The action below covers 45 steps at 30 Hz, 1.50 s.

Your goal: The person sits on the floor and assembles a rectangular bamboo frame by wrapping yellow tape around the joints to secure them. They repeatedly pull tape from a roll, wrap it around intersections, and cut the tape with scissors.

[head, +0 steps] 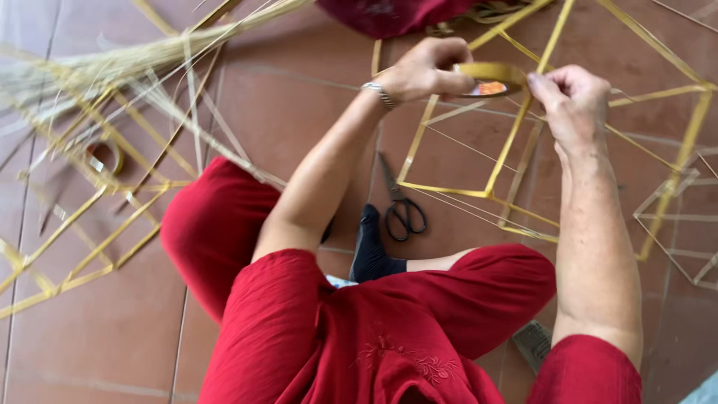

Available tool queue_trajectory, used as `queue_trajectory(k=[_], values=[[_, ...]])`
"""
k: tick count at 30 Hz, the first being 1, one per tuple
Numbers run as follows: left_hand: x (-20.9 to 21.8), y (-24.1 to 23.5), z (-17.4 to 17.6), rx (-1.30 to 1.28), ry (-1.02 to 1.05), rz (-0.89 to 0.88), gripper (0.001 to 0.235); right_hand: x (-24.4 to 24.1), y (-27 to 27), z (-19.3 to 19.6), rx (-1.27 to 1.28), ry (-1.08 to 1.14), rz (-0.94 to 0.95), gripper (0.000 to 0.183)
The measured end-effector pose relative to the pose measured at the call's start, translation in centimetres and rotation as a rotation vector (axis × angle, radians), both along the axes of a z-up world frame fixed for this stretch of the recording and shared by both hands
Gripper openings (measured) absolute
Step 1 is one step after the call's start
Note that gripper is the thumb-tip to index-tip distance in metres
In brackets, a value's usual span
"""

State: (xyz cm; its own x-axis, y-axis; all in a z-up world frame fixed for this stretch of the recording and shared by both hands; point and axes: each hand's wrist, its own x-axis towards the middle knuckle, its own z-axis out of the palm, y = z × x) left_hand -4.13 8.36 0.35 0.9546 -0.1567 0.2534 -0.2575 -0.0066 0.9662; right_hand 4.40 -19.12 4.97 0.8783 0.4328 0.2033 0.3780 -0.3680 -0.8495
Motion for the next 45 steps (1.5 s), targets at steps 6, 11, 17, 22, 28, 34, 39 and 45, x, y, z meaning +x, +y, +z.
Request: queue_trajectory(k=[6, 11, 17, 22, 28, 34, 39, 45], values=[[-0.8, -2.7, 10.1, -0.374, 0.025, -0.121, 0.024, 1.1, -3.9, 3.2, 0.322, 0.105, -0.005, 0.012], [0.9, -7.0, 12.3, -0.258, 0.032, -0.134, 0.031, 1.0, -6.4, 0.5, 0.754, 0.313, 0.080, 0.014], [3.8, -12.3, 9.7, 0.069, -0.086, -0.162, 0.032, 0.9, -11.9, -1.2, 0.427, 0.214, -0.043, 0.009], [5.6, -14.9, 8.3, 0.256, 0.061, -0.104, 0.038, 0.9, -15.6, -3.5, 0.282, 0.227, -0.152, 0.013], [6.0, -13.2, 7.7, 0.328, 0.181, -0.114, 0.043, 0.0, -18.1, -6.8, 0.302, 0.240, -0.205, 0.016], [4.2, -6.0, 9.8, 0.377, 0.248, -0.187, 0.040, 0.8, -18.5, -8.1, 0.297, 0.238, -0.216, 0.018], [1.9, 0.6, 12.6, 0.479, 0.230, -0.189, 0.033, 1.0, -18.7, -8.2, 0.379, 0.248, -0.176, 0.031], [1.6, 3.3, 12.3, 1.013, 0.248, 0.062, 0.045, 0.8, -19.1, -7.4, 0.391, 0.263, -0.163, 0.039]])
